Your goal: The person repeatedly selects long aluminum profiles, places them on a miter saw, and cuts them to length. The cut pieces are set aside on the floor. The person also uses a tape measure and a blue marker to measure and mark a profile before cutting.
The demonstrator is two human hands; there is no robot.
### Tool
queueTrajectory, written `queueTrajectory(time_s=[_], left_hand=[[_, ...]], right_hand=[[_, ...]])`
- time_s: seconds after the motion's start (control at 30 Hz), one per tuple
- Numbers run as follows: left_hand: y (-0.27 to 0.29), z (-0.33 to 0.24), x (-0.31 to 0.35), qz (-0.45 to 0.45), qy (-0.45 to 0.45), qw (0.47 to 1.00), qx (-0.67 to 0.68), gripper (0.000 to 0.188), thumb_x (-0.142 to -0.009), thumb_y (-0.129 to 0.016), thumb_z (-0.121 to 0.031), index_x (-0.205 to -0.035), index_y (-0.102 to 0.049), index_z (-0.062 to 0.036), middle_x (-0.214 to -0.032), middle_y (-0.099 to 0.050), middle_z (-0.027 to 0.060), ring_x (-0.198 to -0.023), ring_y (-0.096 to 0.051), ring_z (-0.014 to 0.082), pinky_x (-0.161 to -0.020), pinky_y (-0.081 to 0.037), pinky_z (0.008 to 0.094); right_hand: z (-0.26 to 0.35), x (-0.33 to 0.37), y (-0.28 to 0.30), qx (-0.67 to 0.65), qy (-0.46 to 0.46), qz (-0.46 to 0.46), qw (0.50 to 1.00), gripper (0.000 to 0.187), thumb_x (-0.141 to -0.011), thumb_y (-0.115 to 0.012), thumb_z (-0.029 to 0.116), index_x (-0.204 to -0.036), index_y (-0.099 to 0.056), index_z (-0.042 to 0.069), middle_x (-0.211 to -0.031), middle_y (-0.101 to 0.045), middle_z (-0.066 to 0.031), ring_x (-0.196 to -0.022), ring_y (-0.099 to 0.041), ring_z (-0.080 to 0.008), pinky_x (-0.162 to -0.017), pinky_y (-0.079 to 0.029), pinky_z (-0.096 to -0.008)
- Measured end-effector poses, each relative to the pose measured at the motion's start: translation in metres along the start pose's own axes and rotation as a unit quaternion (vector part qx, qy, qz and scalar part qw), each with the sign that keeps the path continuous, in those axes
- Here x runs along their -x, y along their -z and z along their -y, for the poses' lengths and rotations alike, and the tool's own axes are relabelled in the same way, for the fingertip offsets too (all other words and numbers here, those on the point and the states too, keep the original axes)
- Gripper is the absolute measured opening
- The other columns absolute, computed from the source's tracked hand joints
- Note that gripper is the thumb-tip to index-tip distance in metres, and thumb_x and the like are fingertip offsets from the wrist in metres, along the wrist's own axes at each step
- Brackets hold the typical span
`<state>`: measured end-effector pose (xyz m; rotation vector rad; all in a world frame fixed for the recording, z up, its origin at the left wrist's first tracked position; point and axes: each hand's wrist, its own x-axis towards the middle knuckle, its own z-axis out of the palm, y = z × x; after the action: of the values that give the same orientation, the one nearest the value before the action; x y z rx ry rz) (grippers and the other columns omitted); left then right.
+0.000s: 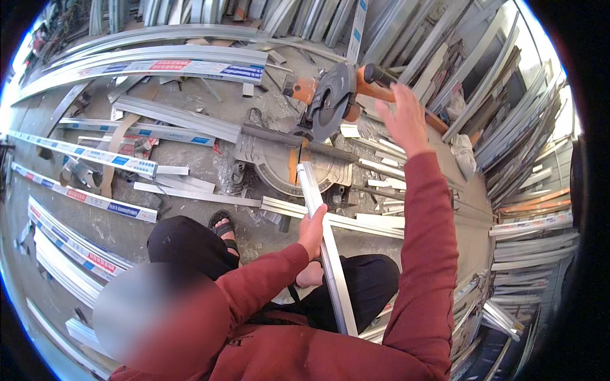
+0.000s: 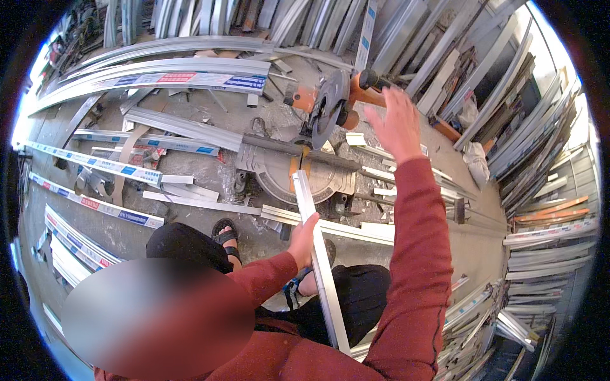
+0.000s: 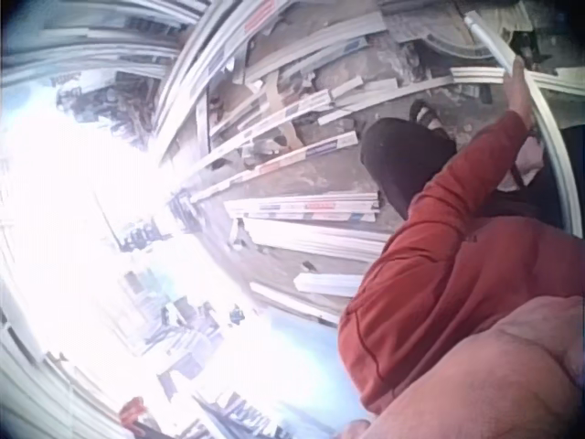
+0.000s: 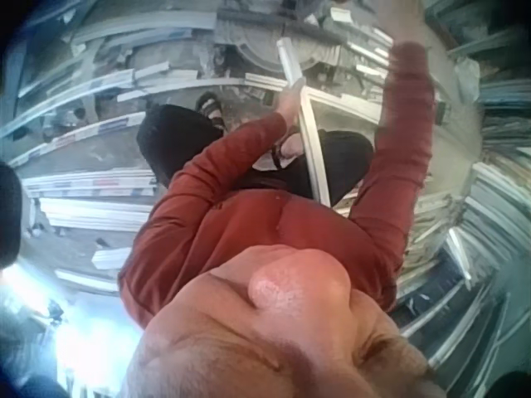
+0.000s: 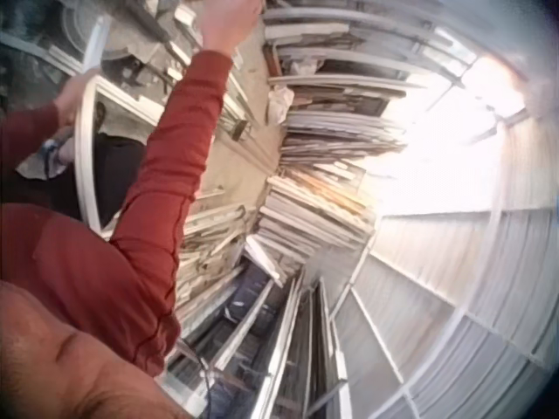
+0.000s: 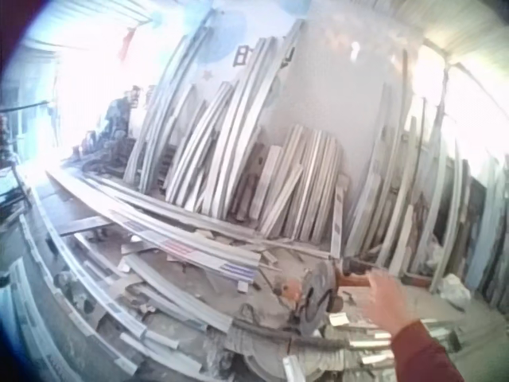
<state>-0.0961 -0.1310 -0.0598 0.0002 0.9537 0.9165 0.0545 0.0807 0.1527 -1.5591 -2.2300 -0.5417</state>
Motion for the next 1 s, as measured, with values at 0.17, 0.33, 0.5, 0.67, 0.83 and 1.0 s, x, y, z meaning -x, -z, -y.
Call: queueTrajectory(time_s=[0.17, 0.33, 0.5, 0.67, 0.83, 1.0], left_hand=[[-0.008, -0.006, -0.022, -0.005, 0.032, 0.999, -0.031, 0.049, -0.09, -0.068, -0.044, -0.116, -0.056, -0.004, -0.084, -0.055, 0.0035, -0.071, -0.054, 0.0147, -0.062, -0.047, 0.0357], [0.004, 0.011, -0.029, -0.007, 0.122, 0.991, -0.048, 0.047, -0.091, -0.062, -0.051, -0.103, -0.053, -0.0067, -0.074, -0.056, 0.0067, -0.055, -0.058, 0.0206, -0.048, -0.049, 0.037], [0.019, 0.042, -0.03, 0.023, 0.164, 0.984, -0.065, 0.044, -0.09, -0.062, -0.053, -0.097, -0.056, -0.0095, -0.07, -0.054, 0.0042, -0.055, -0.055, 0.0172, -0.047, -0.047, 0.0349], [0.023, 0.033, -0.021, 0.032, 0.167, 0.983, -0.063, 0.044, -0.091, -0.061, -0.053, -0.099, -0.053, -0.0107, -0.067, -0.051, 0.0025, -0.054, -0.053, 0.0162, -0.046, -0.047, 0.034], [0.023, 0.023, -0.011, 0.036, 0.148, 0.987, -0.044, 0.044, -0.088, -0.065, -0.05, -0.093, -0.051, -0.0084, -0.068, -0.051, 0.004, -0.053, -0.054, 0.0185, -0.047, -0.046, 0.0362], [0.014, 0.004, -0.001, 0.042, 0.136, 0.988, -0.065, 0.045, -0.088, -0.065, -0.051, -0.093, -0.051, -0.0076, -0.068, -0.053, 0.0056, -0.054, -0.055, 0.0188, -0.047, -0.046, 0.0364]], right_hand=[[-0.048, -0.052, -0.071, 0.014, -0.049, -0.017, 0.999, 0.069, -0.088, -0.058, 0.053, -0.131, -0.053, -0.001, -0.134, -0.055, -0.0208, -0.128, -0.048, -0.0358, -0.108, -0.034, -0.0469], [-0.046, -0.063, -0.077, 0.003, -0.123, 0.061, 0.991, 0.067, -0.087, -0.055, 0.062, -0.112, -0.066, 0.001, -0.123, -0.061, -0.0232, -0.115, -0.057, -0.0371, -0.096, -0.043, -0.0458], [-0.028, -0.041, -0.066, -0.044, -0.169, 0.236, 0.956, 0.078, -0.085, -0.044, 0.072, -0.091, -0.073, -0.001, -0.09, -0.07, -0.0234, -0.088, -0.067, -0.0415, -0.081, -0.049, -0.0473], [-0.011, -0.016, -0.057, -0.052, -0.181, 0.276, 0.943, 0.072, -0.087, -0.047, 0.064, -0.094, -0.071, -0.003, -0.088, -0.068, -0.0252, -0.085, -0.065, -0.0399, -0.079, -0.049, -0.0461], [-0.007, 0.01, -0.061, -0.031, -0.164, 0.229, 0.959, 0.074, -0.088, -0.043, 0.066, -0.077, -0.071, -0.002, -0.075, -0.068, -0.0219, -0.073, -0.067, -0.0388, -0.068, -0.051, -0.0466], [0.004, 0.017, -0.058, -0.032, -0.181, 0.229, 0.956, 0.072, -0.088, -0.043, 0.065, -0.08, -0.072, 0.0, -0.077, -0.069, -0.0217, -0.075, -0.068, -0.0386, -0.07, -0.052, -0.0471]])
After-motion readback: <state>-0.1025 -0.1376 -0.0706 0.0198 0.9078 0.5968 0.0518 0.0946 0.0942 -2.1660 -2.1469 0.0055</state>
